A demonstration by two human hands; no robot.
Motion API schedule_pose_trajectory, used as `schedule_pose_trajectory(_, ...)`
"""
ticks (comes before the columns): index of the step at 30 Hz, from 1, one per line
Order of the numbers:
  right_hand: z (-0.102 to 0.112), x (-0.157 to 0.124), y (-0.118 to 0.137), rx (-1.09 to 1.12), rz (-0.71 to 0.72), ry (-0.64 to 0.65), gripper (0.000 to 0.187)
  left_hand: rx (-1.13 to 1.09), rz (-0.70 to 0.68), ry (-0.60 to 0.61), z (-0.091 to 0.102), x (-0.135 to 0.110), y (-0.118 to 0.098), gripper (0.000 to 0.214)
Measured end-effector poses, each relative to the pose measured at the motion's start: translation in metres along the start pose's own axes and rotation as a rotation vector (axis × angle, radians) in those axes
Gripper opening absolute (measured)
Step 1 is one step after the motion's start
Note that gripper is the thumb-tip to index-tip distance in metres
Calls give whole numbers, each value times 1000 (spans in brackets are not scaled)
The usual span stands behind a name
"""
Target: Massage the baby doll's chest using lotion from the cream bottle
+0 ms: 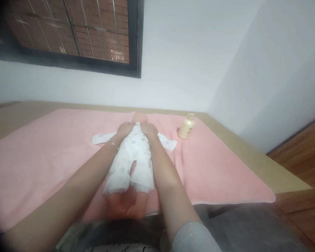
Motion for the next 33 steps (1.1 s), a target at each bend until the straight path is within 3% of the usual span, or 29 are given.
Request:
schedule_pose_trajectory(8, -2, 1, -5, 52, -22, -64, 59, -13, -4, -30, 1, -1, 0, 48)
schedule_pose_trajectory(33, -1, 2, -7, 105, -4, -78, 57, -35, -17, -35, 1, -5, -2, 47)
Point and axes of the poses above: each hand's wrist, its own x-axis towards the middle knuckle, its own z-axis out of the back of the hand, y = z × x, the point moved 8 cm from there along x, towards the middle knuckle, and after that the axes turned 1 degree about y, right-handed, at the moved point
